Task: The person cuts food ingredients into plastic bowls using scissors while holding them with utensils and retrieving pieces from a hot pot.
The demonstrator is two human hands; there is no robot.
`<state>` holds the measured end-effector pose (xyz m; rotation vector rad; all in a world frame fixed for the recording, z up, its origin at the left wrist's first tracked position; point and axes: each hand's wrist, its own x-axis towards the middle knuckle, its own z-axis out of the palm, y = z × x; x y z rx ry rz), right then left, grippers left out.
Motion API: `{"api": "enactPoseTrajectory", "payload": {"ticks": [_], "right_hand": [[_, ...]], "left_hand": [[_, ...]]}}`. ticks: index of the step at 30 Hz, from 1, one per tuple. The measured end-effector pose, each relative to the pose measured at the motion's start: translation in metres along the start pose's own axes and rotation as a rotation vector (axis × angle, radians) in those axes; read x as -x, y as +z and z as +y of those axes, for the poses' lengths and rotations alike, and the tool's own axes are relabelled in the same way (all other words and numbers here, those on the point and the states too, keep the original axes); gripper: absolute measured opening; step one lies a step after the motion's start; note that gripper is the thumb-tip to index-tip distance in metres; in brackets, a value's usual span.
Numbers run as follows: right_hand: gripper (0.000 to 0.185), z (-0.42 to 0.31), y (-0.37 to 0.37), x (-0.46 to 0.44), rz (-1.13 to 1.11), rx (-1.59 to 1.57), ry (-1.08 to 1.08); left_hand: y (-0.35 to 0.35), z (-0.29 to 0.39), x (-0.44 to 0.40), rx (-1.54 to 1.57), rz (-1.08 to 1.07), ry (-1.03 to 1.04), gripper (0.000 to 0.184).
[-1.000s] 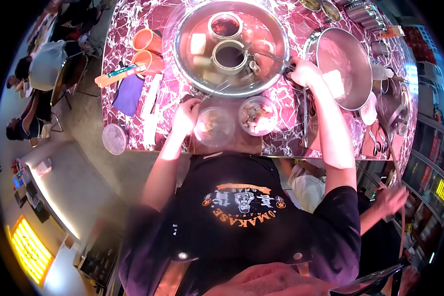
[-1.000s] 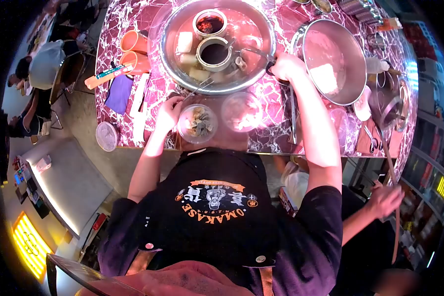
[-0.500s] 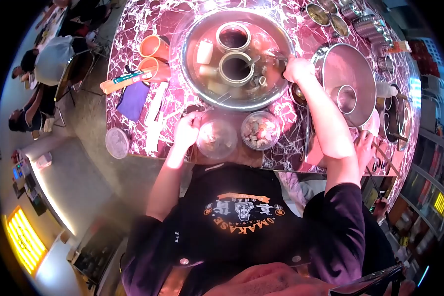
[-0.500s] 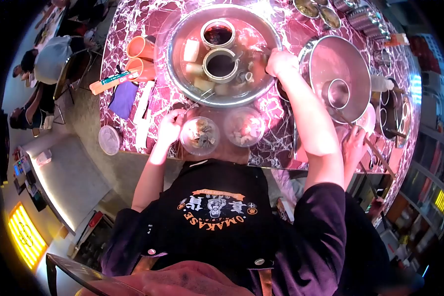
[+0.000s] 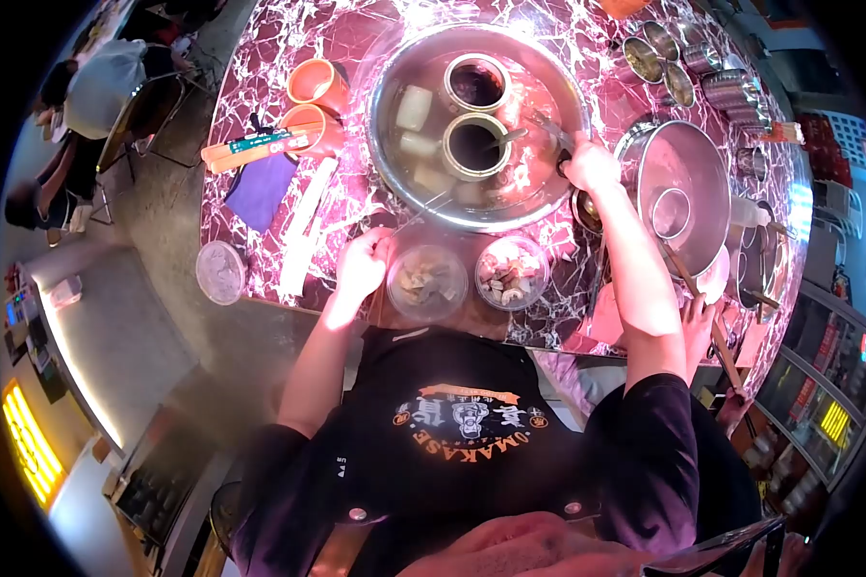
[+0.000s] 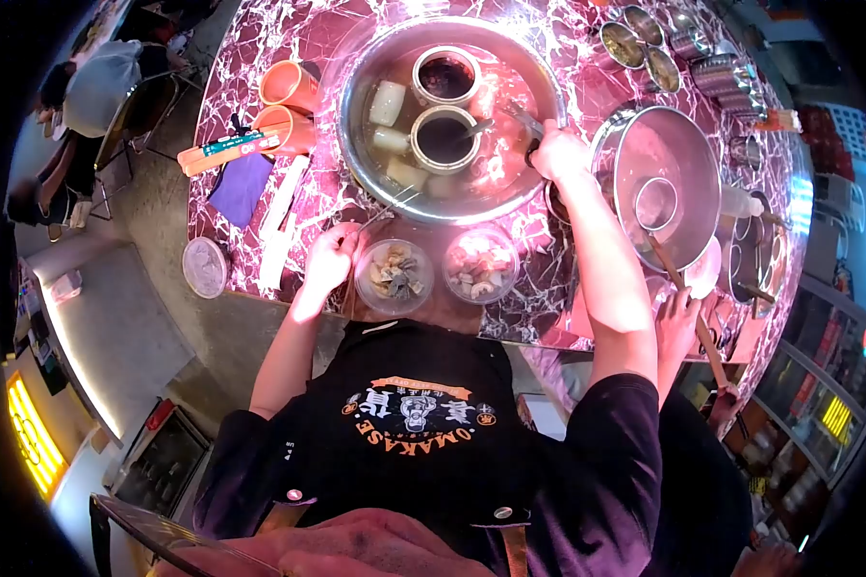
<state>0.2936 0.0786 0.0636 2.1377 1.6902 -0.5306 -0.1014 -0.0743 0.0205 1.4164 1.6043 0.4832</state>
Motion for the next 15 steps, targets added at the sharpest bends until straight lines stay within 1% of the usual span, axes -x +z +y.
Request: {"api": "enactPoseTrajectory", "payload": {"ticks": [1, 2, 5, 6, 7, 9, 11, 12, 13, 15], "right_hand": [[0.057, 0.002, -0.007, 0.003, -0.019, -0.036, 0.002], [0.054, 0.003, -0.013, 0.005, -0.017, -0.140, 0.043], [0.046, 0.027, -0.004, -0.032, -0.134, -0.460, -0.045], [0.036, 0.022, -0.008, -0.043, -0.252, -0.528, -0.005], [0.027, 0.023, -0.011, -0.048, -0.340, -0.723, 0.081], [0.025, 0.016, -0.014, -0.068, -0.450, -0.650, 0.063], [0.026, 0.007, -0.001, -0.090, -0.427, -0.508, 0.011], [0.027, 0.007, 0.020, -0.107, -0.381, -0.495, -0.041], [0.027, 0.003, 0.026, -0.105, -0.268, -0.459, -0.081], [0.034, 0.003, 0.032, -0.095, -0.285, -0.646, -0.002]], "left_hand": [[-0.002, 0.000, 0.000, 0.001, 0.003, -0.002, 0.020], [-0.004, 0.000, 0.000, 0.000, 0.005, -0.003, 0.020], [-0.006, 0.001, -0.001, 0.017, -0.002, -0.046, 0.020], [-0.008, 0.001, -0.002, 0.026, -0.005, -0.067, 0.020], [-0.008, 0.000, -0.002, 0.039, -0.002, -0.065, 0.020], [-0.008, 0.000, -0.001, 0.067, 0.002, -0.059, 0.020], [-0.011, 0.003, 0.001, 0.091, 0.019, -0.031, 0.020], [-0.012, 0.003, 0.001, 0.103, 0.028, -0.016, 0.019], [-0.013, 0.002, 0.001, 0.117, 0.027, -0.015, 0.019], [-0.015, -0.002, 0.005, 0.147, 0.024, -0.020, 0.019]]}}
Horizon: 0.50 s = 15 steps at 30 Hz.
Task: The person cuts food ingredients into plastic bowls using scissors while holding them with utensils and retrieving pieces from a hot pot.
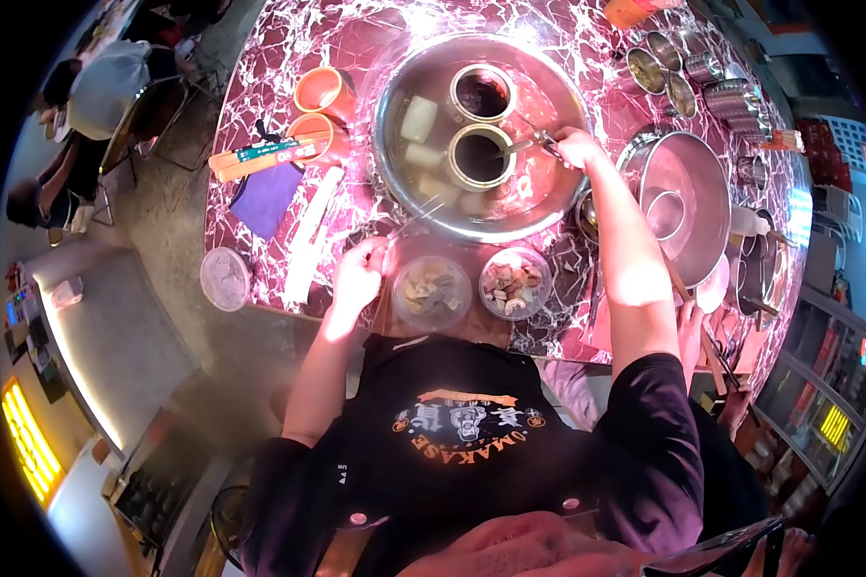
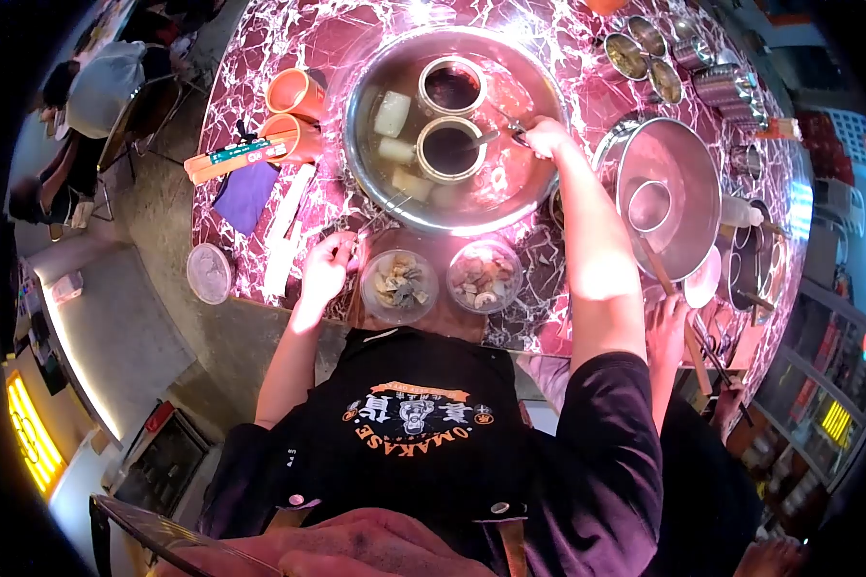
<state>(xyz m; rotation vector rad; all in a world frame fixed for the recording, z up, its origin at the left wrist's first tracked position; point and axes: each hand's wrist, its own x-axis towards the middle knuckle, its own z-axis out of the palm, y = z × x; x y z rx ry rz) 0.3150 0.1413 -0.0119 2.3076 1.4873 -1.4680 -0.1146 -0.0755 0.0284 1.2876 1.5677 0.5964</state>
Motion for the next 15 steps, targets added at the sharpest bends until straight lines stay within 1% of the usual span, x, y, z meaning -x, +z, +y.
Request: {"api": "enactPoseTrajectory", "payload": {"ticks": [1, 4, 6, 7, 10, 11, 14, 15], "right_hand": [[0.036, 0.002, 0.002, 0.007, 0.039, 0.013, -0.028], [0.044, 0.016, 0.007, 0.029, 0.181, 0.065, -0.117], [0.044, 0.026, 0.011, 0.035, 0.192, -0.008, -0.106], [0.044, 0.029, 0.013, 0.035, 0.234, 0.052, -0.159], [0.040, 0.021, 0.011, 0.053, 0.279, 0.085, -0.133], [0.041, 0.015, 0.009, 0.068, 0.271, 0.095, -0.120], [0.045, 0.043, 0.017, 0.078, 0.399, 0.063, -0.185], [0.046, 0.043, 0.016, 0.095, 0.382, 0.010, -0.143]], "left_hand": [[0.000, 0.001, 0.002, 0.018, 0.011, 0.017, 0.019], [0.001, -0.005, 0.001, -0.045, 0.011, -0.016, 0.019], [0.001, -0.004, -0.005, -0.100, 0.000, 0.053, 0.021], [0.000, -0.002, -0.007, -0.131, -0.005, 0.086, 0.021], [0.000, 0.026, -0.012, -0.048, -0.018, -0.008, 0.024], [0.007, 0.007, -0.023, -0.092, 0.037, 0.121, 0.026], [0.007, 0.028, -0.043, -0.091, -0.009, 0.131, 0.026], [0.009, 0.035, -0.050, -0.099, -0.019, 0.122, 0.027]]}}
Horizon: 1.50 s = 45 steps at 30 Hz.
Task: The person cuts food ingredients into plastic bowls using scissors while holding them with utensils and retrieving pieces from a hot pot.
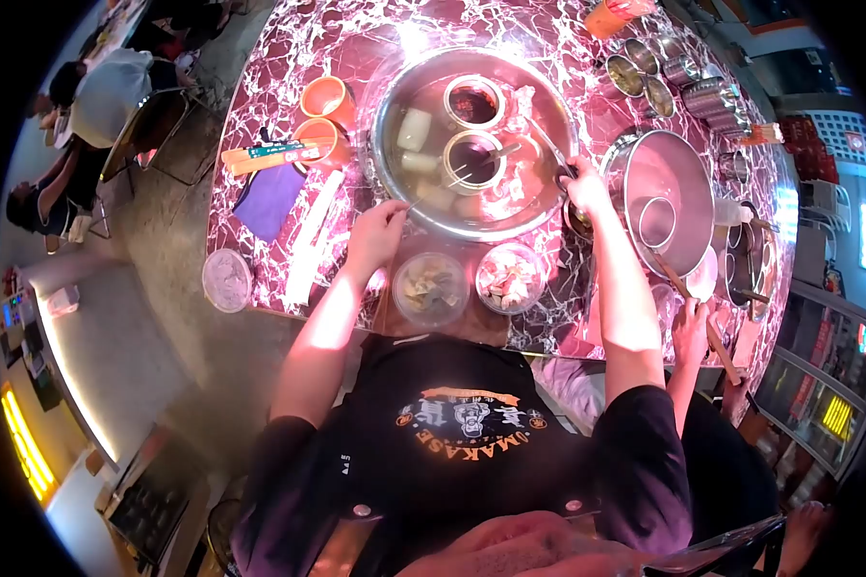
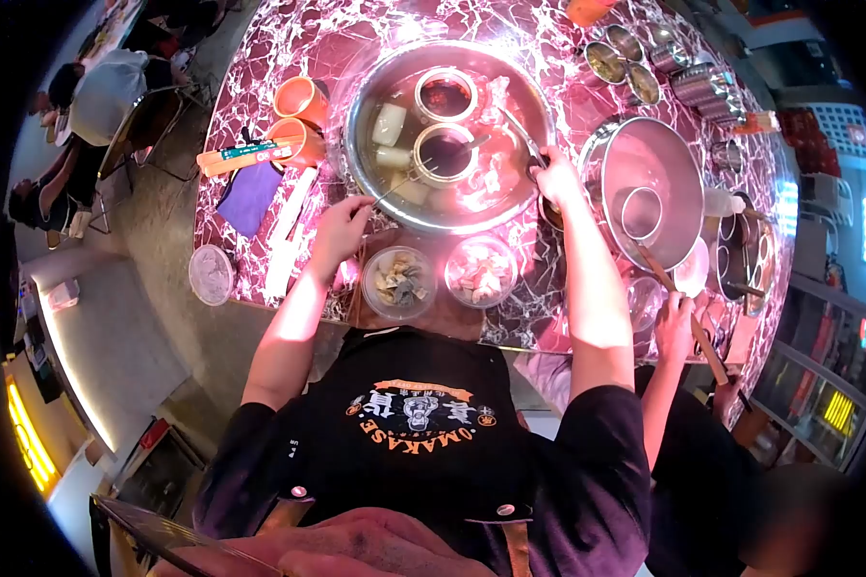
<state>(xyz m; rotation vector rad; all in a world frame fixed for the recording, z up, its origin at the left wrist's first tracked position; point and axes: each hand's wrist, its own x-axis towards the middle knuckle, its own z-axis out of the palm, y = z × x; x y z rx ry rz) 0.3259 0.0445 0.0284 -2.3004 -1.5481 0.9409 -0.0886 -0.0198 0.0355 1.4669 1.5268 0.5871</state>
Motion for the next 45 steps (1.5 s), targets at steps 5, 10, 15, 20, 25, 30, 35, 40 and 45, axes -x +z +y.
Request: {"api": "enactPoseTrajectory", "payload": {"ticks": [5, 10, 15, 20, 25, 30, 35, 40, 45], "right_hand": [[0.048, 0.015, -0.018, 0.080, 0.194, 0.030, -0.096], [0.058, 0.029, -0.023, 0.153, 0.223, 0.038, -0.161], [0.061, 0.039, -0.013, 0.196, 0.241, 0.170, -0.329], [0.061, 0.046, -0.006, 0.211, 0.155, 0.245, -0.412], [0.072, 0.019, -0.022, 0.217, 0.001, 0.250, -0.204], [0.078, -0.010, -0.009, 0.194, -0.125, 0.279, -0.128], [0.076, -0.022, 0.014, 0.164, -0.179, 0.306, -0.144], [0.063, -0.015, 0.017, 0.161, -0.172, 0.285, -0.220], [0.061, 0.003, 0.018, 0.164, -0.208, 0.021, -0.220]], "left_hand": [[0.020, 0.038, -0.042, -0.018, -0.039, 0.121, 0.031], [0.054, 0.068, -0.074, -0.054, -0.067, 0.236, 0.029], [0.079, 0.060, -0.070, -0.114, -0.163, 0.266, 0.025], [0.091, 0.041, -0.055, -0.113, -0.235, 0.210, 0.022], [0.090, 0.024, -0.029, -0.112, -0.112, 0.272, 0.024], [0.094, 0.022, -0.012, -0.222, -0.114, 0.258, 0.022], [0.098, 0.022, -0.005, -0.251, -0.103, 0.239, 0.021], [0.098, 0.012, -0.010, -0.210, -0.044, 0.242, 0.023], [0.087, 0.025, -0.007, -0.125, -0.099, 0.175, 0.024]]}}
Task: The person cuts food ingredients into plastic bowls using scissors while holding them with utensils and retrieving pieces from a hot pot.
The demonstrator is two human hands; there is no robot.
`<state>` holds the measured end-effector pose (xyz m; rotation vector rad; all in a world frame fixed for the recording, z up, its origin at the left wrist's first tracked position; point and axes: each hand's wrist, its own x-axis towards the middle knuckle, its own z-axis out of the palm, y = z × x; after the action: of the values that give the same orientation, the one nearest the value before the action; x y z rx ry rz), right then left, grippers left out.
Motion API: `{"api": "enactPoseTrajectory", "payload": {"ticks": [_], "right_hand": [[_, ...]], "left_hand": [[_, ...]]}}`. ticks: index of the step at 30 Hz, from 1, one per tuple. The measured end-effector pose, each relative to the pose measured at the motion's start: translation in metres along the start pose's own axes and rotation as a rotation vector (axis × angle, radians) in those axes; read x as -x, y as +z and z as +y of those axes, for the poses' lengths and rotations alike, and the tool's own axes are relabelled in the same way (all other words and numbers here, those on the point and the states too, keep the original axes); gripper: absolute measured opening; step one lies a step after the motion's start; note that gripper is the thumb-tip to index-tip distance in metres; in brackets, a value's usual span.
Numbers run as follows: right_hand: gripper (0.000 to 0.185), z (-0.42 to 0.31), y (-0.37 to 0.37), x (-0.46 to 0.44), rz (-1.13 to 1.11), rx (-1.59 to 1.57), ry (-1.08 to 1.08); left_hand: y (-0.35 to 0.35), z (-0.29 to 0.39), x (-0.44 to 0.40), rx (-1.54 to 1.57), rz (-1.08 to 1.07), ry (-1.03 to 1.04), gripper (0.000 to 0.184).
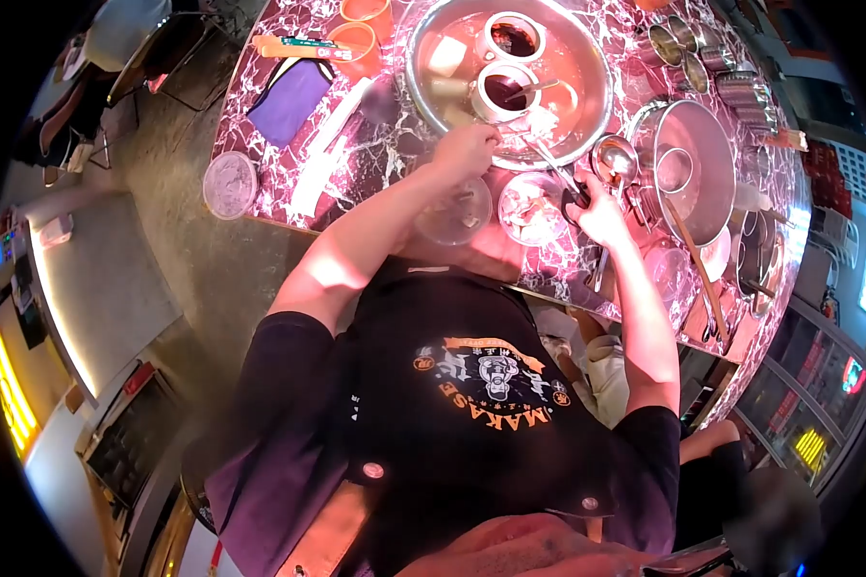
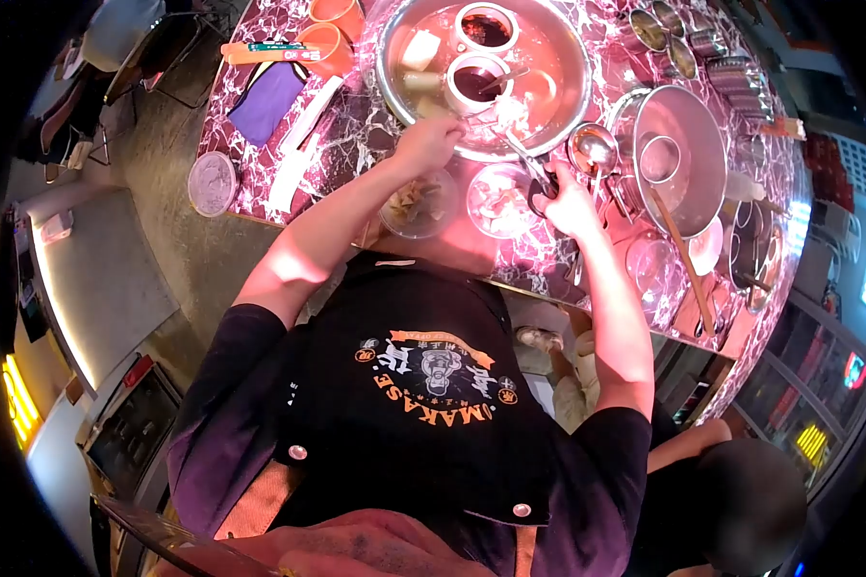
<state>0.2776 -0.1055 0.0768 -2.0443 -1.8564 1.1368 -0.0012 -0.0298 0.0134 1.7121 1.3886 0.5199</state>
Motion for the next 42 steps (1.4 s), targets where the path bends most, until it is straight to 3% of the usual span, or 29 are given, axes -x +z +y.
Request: {"api": "enactPoseTrajectory", "payload": {"ticks": [6, 18, 22, 24, 26, 30, 34, 42], "right_hand": [[0.066, -0.025, 0.001, 0.011, 0.025, 0.088, 0.150], [0.060, -0.010, -0.016, 0.041, -0.019, 0.229, -0.017], [0.068, -0.010, -0.026, 0.040, -0.016, 0.343, 0.112], [0.065, 0.001, -0.026, 0.038, 0.152, 0.361, 0.075], [0.070, -0.011, -0.030, 0.037, 0.039, 0.484, 0.196], [0.070, -0.013, -0.018, 0.030, 0.105, 0.346, 0.077], [0.072, -0.025, -0.010, 0.018, 0.069, 0.476, 0.096], [0.066, -0.027, -0.009, 0.015, -0.043, 0.353, 0.214]], "left_hand": [[-0.002, 0.008, 0.006, 0.011, -0.070, -0.025, 0.024], [-0.002, 0.011, 0.027, 0.117, -0.024, -0.053, 0.026], [0.004, 0.014, 0.033, 0.159, 0.015, -0.040, 0.023], [0.006, 0.013, 0.034, 0.144, 0.032, -0.012, 0.021], [0.008, 0.010, 0.033, 0.155, 0.042, -0.002, 0.019], [0.009, 0.007, 0.034, 0.200, 0.030, 0.005, 0.019], [0.005, 0.014, 0.040, 0.190, -0.011, 0.010, 0.020], [0.009, 0.008, 0.039, 0.177, 0.068, 0.008, 0.018]]}}
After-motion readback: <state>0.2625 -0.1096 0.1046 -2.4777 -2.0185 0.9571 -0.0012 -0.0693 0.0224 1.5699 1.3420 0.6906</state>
